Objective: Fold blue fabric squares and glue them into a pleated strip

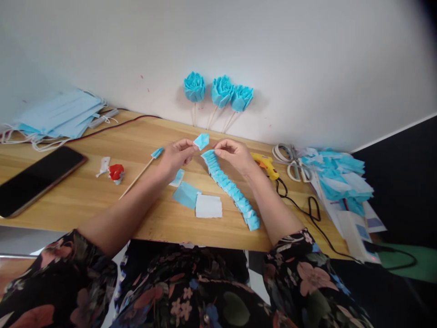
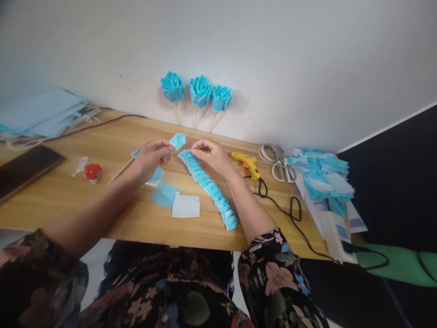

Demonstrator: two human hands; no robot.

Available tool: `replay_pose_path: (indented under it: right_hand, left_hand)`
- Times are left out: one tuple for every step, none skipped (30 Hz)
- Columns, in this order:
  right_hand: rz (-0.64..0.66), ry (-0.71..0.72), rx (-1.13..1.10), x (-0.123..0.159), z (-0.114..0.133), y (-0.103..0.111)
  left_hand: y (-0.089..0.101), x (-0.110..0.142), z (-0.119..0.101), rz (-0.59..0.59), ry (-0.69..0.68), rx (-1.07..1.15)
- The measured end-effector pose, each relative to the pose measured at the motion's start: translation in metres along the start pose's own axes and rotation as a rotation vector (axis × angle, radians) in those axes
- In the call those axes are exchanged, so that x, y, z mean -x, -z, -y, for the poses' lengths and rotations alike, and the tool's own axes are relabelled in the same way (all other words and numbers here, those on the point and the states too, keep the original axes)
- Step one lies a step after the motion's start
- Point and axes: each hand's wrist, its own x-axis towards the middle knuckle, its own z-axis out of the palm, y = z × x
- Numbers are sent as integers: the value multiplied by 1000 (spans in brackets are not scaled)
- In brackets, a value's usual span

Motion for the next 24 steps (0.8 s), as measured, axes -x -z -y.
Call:
replay_pose_path:
  right_hand:
    - [-7, 1, -12, 0, 0, -1]
    - [-14, -1, -17, 0, 0, -1]
    - [-20, -4, -17, -1, 1, -1]
    - [-25, -8, -16, 0, 1, -1]
    - [-31, -12, -17, 0, 1, -1]
    - [-37, -19, -19, 0, 2, -2]
    - [-40, -26, -22, 1, 3, -2]
    - [-40, -34, -25, 1, 4, -3]
    - [-38, -40, -27, 1, 4, -4]
    - [-36, -45, -28, 1, 5, -5]
    - [-34, -48, -30, 1, 6, -6]
    - [-34, -50, -36, 1, 6, -7]
    - [-36, -51, -46, 1, 7, -8]
    - [-39, -49, -60, 0, 7, -8]
    - [-42, -47, -80, 0, 8, -9]
    - [-45, -44, -105, 0, 8, -10]
    - [-47, -41, -132, 0, 7, -10]
    - [-49, -39, -157, 0, 7, -10]
    - [-51, -38, -179, 0, 7, -10]
    - [-54, -38, -196, -1, 6, -10]
    - [-58, -40, -205, -1, 6, -11]
    - [-63, -43, -205, -1, 5, -11]
    - [-66, -47, -200, -1, 5, -11]
    - [-69, -51, -191, -1, 4, -11]
  left_hand:
    - [-1, 1, -1, 7, -3, -24]
    - [-2, 1, -3, 11, -5, -44]
    - [-3, 2, -5, 11, -7, -60]
    - [-3, 2, -6, 8, -10, -71]
    - [-4, 3, -7, 5, -14, -80]
    - [-5, 3, -8, 2, -19, -87]
    - [-5, 3, -8, 0, -24, -95]
    - [-5, 3, -8, -1, -29, -105]
    - [-5, 2, -7, -2, -33, -117]
    - [-4, 2, -6, -3, -38, -130]
    - [-4, 2, -5, -6, -44, -142]
    - [-3, 1, -4, -6, -49, -151]
    - [-3, 1, -3, -6, -52, -157]
    - [-3, 1, -2, -5, -54, -161]
    - [-2, 1, -2, -1, -54, -163]
    - [-2, 0, -2, 3, -53, -163]
    - [-2, 0, -2, 7, -50, -165]
    - [-2, 0, -2, 8, -49, -168]
    - [-2, 1, -2, 9, -48, -172]
    - [-2, 1, -1, 12, -50, -175]
    - [-2, 0, -1, 13, -54, -177]
    - [-2, 0, 0, 13, -62, -178]
    - [-2, 0, 1, 13, -70, -180]
    - [-2, 0, 2, 13, -75, -181]
